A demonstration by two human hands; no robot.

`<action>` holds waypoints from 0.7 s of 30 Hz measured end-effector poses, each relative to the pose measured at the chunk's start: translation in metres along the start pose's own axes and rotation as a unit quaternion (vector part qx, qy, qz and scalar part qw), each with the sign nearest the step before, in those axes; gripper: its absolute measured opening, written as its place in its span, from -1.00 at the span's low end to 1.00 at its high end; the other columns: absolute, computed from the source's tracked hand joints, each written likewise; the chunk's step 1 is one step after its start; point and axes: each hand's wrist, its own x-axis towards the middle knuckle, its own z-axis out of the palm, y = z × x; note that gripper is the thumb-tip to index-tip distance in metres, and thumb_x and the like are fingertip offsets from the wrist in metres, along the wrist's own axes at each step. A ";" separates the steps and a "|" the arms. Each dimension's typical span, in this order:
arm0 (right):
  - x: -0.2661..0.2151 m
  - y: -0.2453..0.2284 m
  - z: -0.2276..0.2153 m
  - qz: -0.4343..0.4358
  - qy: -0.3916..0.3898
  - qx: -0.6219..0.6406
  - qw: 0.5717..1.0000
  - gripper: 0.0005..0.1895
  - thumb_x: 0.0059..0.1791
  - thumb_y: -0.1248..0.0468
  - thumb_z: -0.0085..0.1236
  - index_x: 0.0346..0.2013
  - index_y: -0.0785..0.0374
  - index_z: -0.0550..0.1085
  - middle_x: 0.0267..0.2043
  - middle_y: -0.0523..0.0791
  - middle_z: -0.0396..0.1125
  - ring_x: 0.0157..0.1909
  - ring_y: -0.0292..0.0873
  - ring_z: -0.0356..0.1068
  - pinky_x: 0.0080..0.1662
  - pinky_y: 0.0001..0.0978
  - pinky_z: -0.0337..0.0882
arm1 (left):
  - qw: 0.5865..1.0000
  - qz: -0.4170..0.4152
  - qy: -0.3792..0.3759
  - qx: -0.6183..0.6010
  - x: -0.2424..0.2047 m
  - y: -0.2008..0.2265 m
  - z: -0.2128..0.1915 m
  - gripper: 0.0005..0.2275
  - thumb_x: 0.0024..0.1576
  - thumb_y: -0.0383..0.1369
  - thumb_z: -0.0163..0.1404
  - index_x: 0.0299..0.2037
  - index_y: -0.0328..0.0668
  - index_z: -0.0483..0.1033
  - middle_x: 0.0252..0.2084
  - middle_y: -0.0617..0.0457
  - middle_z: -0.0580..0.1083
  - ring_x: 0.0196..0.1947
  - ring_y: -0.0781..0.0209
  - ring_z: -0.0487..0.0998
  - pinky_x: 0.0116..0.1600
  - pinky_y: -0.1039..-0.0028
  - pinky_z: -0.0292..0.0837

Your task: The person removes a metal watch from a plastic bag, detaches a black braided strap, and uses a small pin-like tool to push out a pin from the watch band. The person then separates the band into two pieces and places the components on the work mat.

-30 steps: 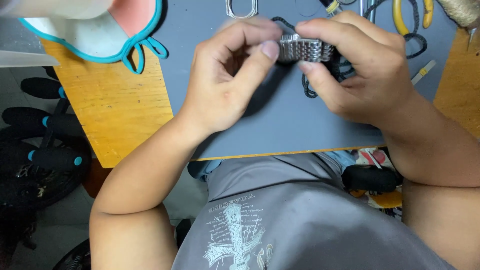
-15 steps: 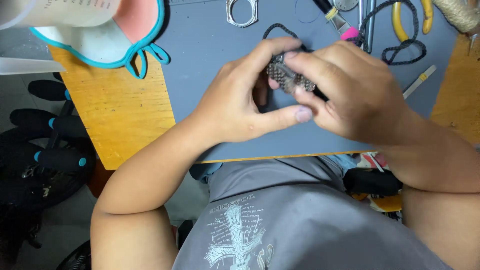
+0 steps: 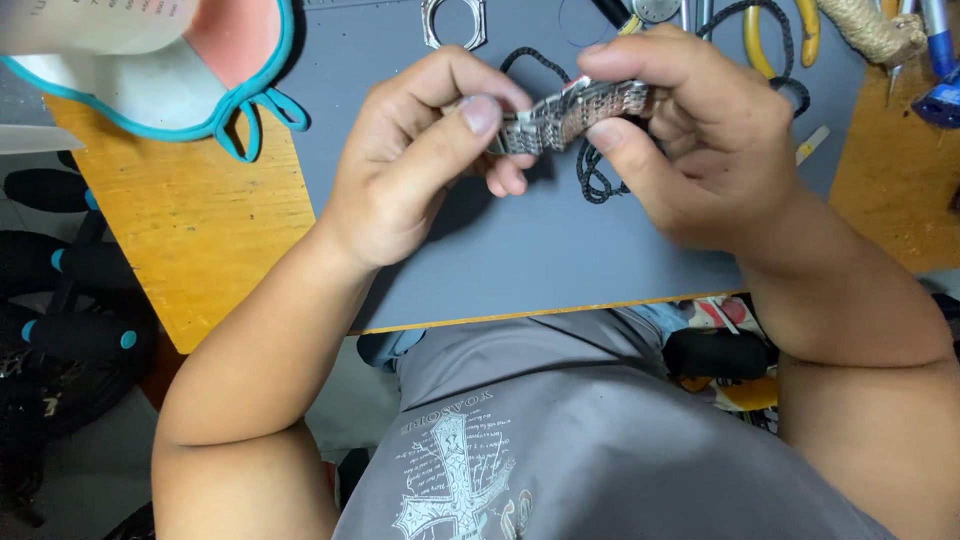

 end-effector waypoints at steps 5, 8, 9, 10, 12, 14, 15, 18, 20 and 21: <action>0.002 -0.001 -0.004 -0.069 -0.021 -0.022 0.997 -0.80 -0.12 0.60 -0.18 -0.21 0.59 0.14 -0.26 0.19 0.12 -0.26 -0.03 0.15 -0.17 -0.39 0.18 | 0.997 -0.016 -0.078 0.002 -0.001 -0.004 0.003 -0.87 0.02 -0.38 -0.20 -0.31 -0.26 0.18 -0.51 0.02 0.31 -0.48 0.38 0.34 -0.34 0.67 0.34; 0.004 -0.003 -0.004 -0.125 -0.033 -0.099 0.987 -0.87 -0.12 0.62 -0.15 -0.28 0.57 0.23 -0.29 0.19 0.21 -0.29 0.04 0.24 -0.20 -0.28 0.25 | 0.992 -0.029 -0.104 0.064 -0.002 -0.005 0.002 -0.68 0.04 -0.42 -0.19 -0.01 -0.26 0.10 -0.49 0.00 0.35 -0.37 0.27 0.47 -0.28 0.61 0.48; 0.004 -0.004 -0.003 -0.131 -0.038 -0.129 0.982 -0.85 -0.09 0.61 -0.19 -0.24 0.49 0.25 -0.27 0.18 0.17 -0.27 0.03 0.22 -0.19 -0.29 0.23 | 0.989 -0.038 -0.115 0.082 -0.001 -0.004 0.001 -0.68 0.04 -0.39 -0.20 0.00 -0.24 0.11 -0.42 0.02 0.39 -0.34 0.35 0.44 -0.19 0.66 0.38; 0.004 -0.005 -0.003 -0.137 -0.043 -0.159 0.977 -0.81 -0.06 0.61 -0.23 -0.20 0.40 0.27 -0.25 0.17 0.13 -0.26 0.01 0.20 -0.18 -0.29 0.21 | 0.986 -0.047 -0.126 0.100 0.000 -0.002 0.001 -0.68 0.04 -0.37 -0.20 0.00 -0.22 0.12 -0.34 0.05 0.43 -0.31 0.44 0.40 -0.10 0.71 0.28; 0.005 -0.004 -0.003 -0.146 -0.053 -0.213 0.965 -0.73 -0.08 0.64 -0.20 -0.18 0.33 0.30 -0.20 0.15 0.07 -0.22 0.02 0.13 -0.18 -0.27 0.21 | 0.985 -0.092 -0.143 0.033 0.002 -0.007 -0.002 -0.74 0.00 -0.37 -0.17 -0.11 -0.24 0.21 -0.33 0.03 0.42 -0.28 0.40 0.41 -0.09 0.68 0.30; 0.007 -0.007 -0.006 -0.155 -0.063 -0.270 0.948 -0.65 -0.10 0.68 -0.16 -0.15 0.27 0.32 -0.15 0.13 0.02 -0.18 0.04 0.07 -0.18 -0.24 0.20 | 0.977 -0.133 -0.163 -0.034 0.004 -0.009 -0.005 -0.79 -0.03 -0.38 -0.13 -0.22 -0.27 0.29 -0.31 0.02 0.40 -0.25 0.36 0.41 -0.08 0.65 0.32; 0.009 -0.010 -0.007 -0.132 -0.069 -0.283 0.948 -0.67 -0.14 0.64 -0.09 -0.11 0.39 0.23 -0.14 0.16 0.00 -0.16 0.09 0.05 -0.14 -0.18 0.18 | 0.984 -0.107 -0.131 -0.057 0.004 -0.008 -0.006 -0.80 -0.03 -0.44 -0.11 -0.20 -0.24 0.25 -0.31 0.01 0.39 -0.24 0.35 0.41 -0.06 0.63 0.33; 0.011 -0.011 -0.012 -0.103 -0.125 -0.359 0.919 -0.59 -0.18 0.35 0.05 -0.10 0.42 0.21 -0.12 0.14 0.02 -0.16 0.10 0.05 -0.11 -0.15 0.18 | 0.995 -0.051 -0.065 -0.055 0.004 -0.003 -0.007 -0.80 -0.02 -0.49 -0.10 -0.24 -0.22 0.16 -0.33 -0.03 0.37 -0.32 0.29 0.41 -0.12 0.60 0.37; 0.006 -0.009 -0.012 -0.092 -0.172 -0.423 0.885 -0.52 -0.20 0.09 0.12 -0.13 0.32 0.29 -0.12 0.08 0.06 -0.18 0.07 0.06 -0.11 -0.19 0.19 | 0.999 -0.021 -0.033 -0.032 0.005 0.000 -0.005 -0.82 -0.01 -0.48 -0.11 -0.28 -0.23 0.12 -0.35 -0.05 0.36 -0.40 0.24 0.41 -0.18 0.58 0.40; 0.002 -0.008 -0.010 -0.093 -0.187 -0.469 0.858 -0.44 -0.29 0.02 0.13 -0.11 0.22 0.27 -0.10 0.02 0.05 -0.19 -0.01 0.07 -0.16 -0.28 0.23 | 0.999 -0.024 -0.009 -0.027 0.005 0.000 -0.004 -0.83 -0.01 -0.46 -0.12 -0.31 -0.21 0.10 -0.37 -0.06 0.37 -0.43 0.25 0.42 -0.25 0.61 0.37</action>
